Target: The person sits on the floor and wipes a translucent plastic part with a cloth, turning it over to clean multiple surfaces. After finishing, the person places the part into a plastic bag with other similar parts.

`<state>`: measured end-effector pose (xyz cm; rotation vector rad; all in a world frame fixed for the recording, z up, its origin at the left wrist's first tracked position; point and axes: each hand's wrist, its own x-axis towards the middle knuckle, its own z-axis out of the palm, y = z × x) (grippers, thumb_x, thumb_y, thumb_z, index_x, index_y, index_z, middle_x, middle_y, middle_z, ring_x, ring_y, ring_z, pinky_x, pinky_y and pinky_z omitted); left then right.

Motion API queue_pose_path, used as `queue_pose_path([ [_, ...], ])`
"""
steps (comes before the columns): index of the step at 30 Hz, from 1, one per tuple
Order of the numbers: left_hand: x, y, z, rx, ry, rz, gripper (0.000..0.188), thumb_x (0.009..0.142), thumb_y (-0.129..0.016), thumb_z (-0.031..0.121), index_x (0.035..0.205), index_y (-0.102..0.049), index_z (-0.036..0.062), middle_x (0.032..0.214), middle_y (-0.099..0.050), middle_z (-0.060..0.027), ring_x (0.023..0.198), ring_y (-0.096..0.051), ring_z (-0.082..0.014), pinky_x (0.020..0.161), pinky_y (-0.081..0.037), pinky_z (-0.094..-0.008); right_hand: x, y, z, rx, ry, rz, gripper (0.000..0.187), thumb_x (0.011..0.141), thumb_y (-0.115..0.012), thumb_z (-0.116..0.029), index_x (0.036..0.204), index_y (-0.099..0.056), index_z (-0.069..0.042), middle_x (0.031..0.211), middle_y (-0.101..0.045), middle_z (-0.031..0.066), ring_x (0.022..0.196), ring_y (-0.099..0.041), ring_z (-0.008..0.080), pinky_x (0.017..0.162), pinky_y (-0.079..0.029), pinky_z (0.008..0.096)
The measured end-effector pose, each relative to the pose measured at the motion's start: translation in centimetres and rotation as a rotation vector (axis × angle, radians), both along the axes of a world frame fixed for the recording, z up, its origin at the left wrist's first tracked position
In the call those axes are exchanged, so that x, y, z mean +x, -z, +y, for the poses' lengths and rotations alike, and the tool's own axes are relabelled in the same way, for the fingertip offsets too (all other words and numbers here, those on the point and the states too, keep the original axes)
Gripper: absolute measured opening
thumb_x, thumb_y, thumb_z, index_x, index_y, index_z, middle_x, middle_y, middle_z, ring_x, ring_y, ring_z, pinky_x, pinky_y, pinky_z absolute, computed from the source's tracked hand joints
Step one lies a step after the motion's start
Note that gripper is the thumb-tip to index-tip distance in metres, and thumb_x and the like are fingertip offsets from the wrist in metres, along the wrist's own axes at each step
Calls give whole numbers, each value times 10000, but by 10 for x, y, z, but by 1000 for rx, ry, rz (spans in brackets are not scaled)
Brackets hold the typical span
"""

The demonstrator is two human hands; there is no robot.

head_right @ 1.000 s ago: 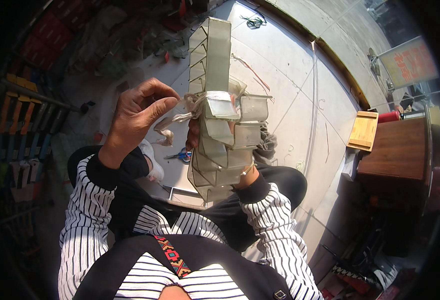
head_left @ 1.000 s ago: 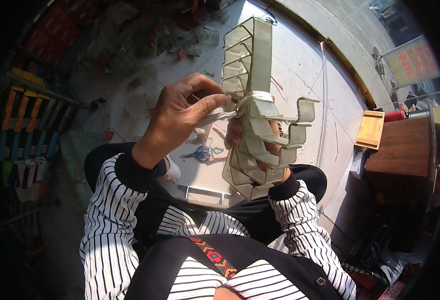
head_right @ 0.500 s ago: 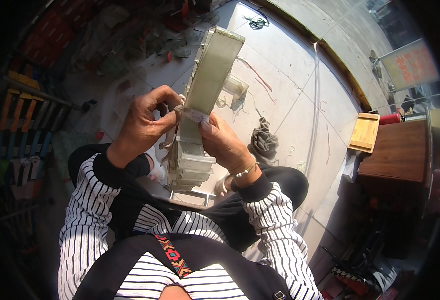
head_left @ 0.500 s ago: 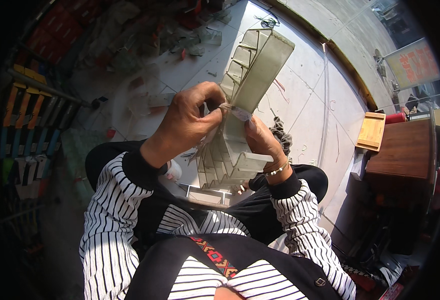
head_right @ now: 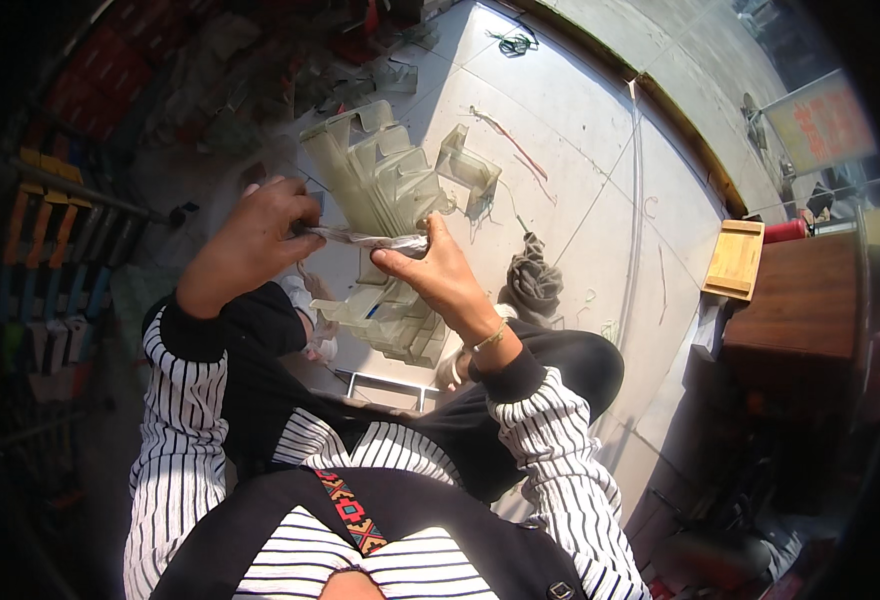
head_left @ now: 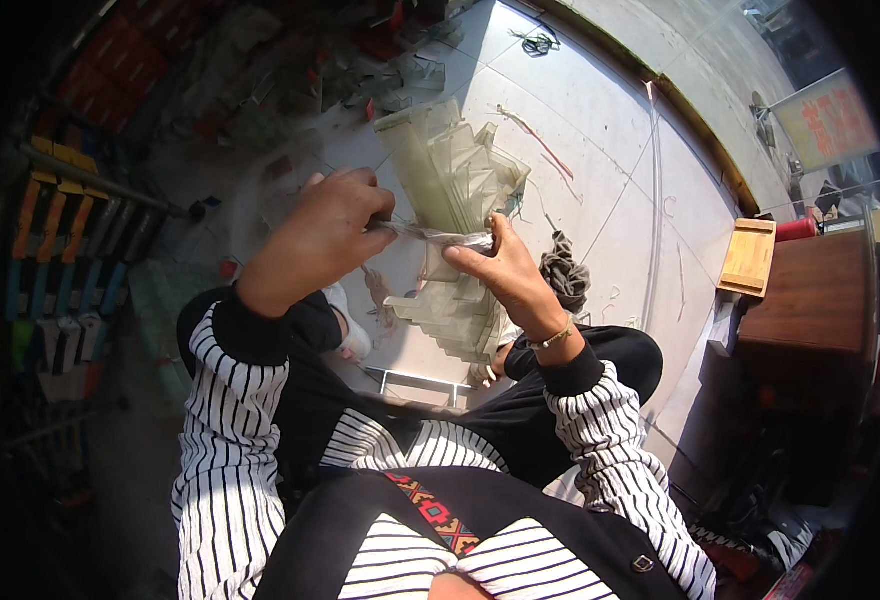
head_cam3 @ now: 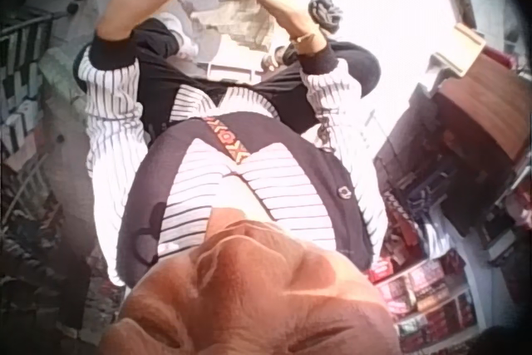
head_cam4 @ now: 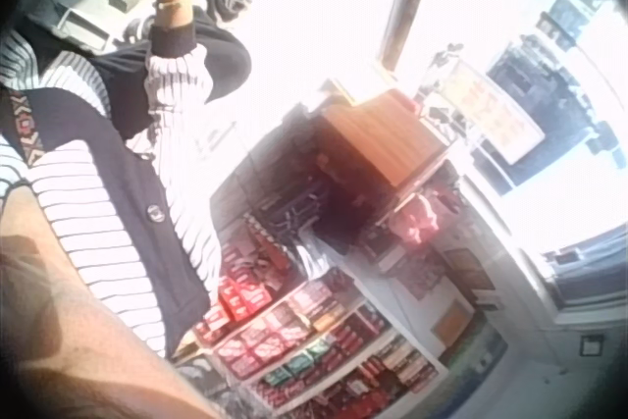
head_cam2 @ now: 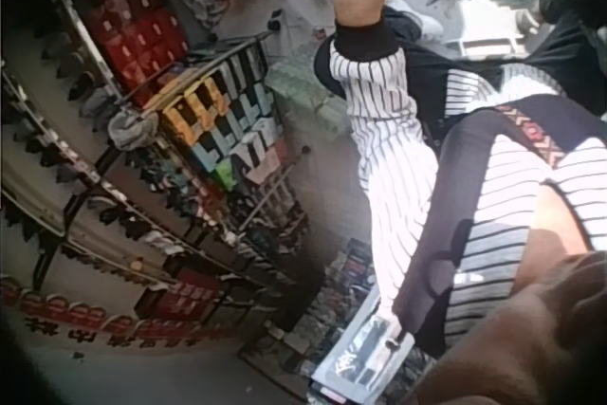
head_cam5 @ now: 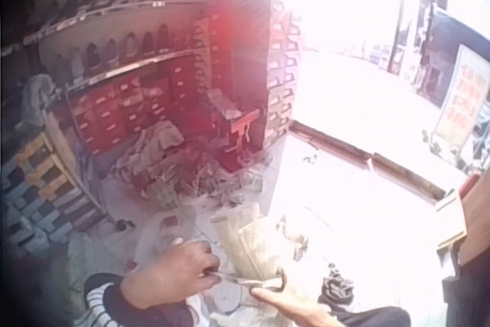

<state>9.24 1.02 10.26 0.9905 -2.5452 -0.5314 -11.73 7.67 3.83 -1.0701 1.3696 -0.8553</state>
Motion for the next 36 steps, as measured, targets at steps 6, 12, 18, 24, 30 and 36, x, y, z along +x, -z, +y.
queue_pose_path([
  [6, 0, -17, 1, 895, 25, 343, 170, 836, -695, 153, 808, -592, 20, 683, -557, 4, 585, -487, -47, 520, -380, -192, 5, 6, 2, -55, -149, 399, 668, 702, -757, -376, 1062, -429, 82, 966, -608, 278, 962, -603, 389, 835, -468, 408],
  [12, 17, -47, -10, 814, -202, 247, 164, 842, -698, 146, 821, -614, 7, 728, -584, -12, 659, -498, -62, 607, -420, -216, 5, 35, 14, -285, -300, 831, 607, 684, -759, -313, 1061, -427, 28, 885, -586, 199, 881, -575, 372, 767, -430, 441],
  [18, 33, -24, -64, 424, -370, 185, 204, 835, -700, 181, 817, -628, -9, 716, -590, -26, 675, -499, -101, 637, -412, -258, 1, 62, 15, -358, -386, 828, 624, 688, -769, -293, 1105, -409, 0, 891, -598, 173, 905, -577, 355, 812, -392, 470],
  [24, 132, 16, -145, 2, -909, 261, 244, 880, -643, 211, 840, -626, -29, 716, -598, -69, 639, -506, -168, 631, -417, -314, 6, 105, 31, -330, -554, 897, 607, 626, -786, -244, 1057, -434, -4, 811, -639, 154, 825, -624, 355, 816, -400, 486],
  [30, 288, -1, -131, 38, -1475, 728, 330, 909, -628, 276, 946, -623, -52, 772, -562, -69, 623, -483, -161, 588, -395, -345, -1, 161, 53, -72, -643, 958, 529, 627, -758, -229, 1007, -462, -12, 820, -665, 162, 826, -646, 330, 792, -402, 480],
  [36, 339, -29, -51, 33, -1324, 883, 236, 947, -571, 251, 917, -596, 19, 662, -407, -7, 595, -389, -127, 563, -344, -328, 21, 211, 32, 119, -465, 970, 629, 648, -792, -364, 1049, -457, -13, 832, -674, 144, 837, -655, 330, 799, -425, 491],
])
